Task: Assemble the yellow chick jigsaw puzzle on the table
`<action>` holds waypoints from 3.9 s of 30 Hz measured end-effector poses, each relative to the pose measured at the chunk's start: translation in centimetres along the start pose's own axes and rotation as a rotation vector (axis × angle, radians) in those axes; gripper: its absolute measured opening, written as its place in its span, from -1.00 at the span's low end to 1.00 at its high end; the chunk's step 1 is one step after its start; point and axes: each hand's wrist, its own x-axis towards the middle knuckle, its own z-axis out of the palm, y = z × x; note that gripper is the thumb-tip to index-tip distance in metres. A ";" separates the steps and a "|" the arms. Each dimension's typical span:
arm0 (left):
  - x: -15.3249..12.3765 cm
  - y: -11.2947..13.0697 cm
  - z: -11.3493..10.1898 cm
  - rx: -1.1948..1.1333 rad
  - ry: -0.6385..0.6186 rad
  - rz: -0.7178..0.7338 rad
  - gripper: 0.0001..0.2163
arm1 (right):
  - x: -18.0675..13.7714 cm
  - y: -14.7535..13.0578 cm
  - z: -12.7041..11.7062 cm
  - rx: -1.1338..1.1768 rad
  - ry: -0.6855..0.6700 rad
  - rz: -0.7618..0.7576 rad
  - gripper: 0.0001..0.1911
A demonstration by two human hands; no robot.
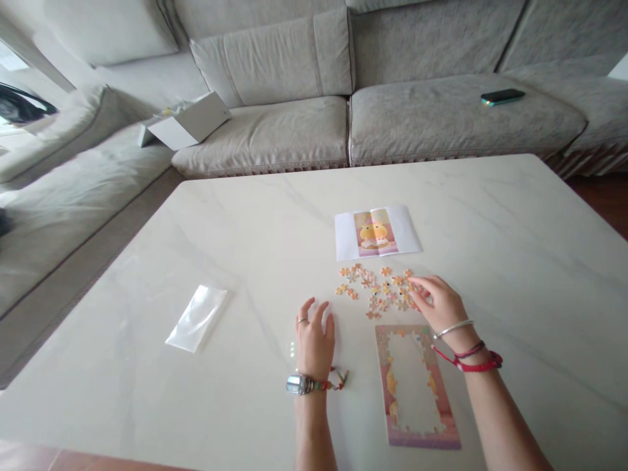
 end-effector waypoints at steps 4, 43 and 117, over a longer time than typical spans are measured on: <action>0.0 -0.4 0.0 0.003 0.009 0.000 -0.78 | -0.7 1.0 0.4 -0.011 0.031 0.030 -0.72; 0.2 0.0 0.6 0.007 -0.004 0.008 -0.75 | -3.1 0.3 0.7 -0.066 0.085 0.002 -0.73; -0.2 0.3 0.8 0.119 -0.030 0.073 -0.75 | -4.0 4.4 -0.9 -0.076 0.040 -0.069 -0.76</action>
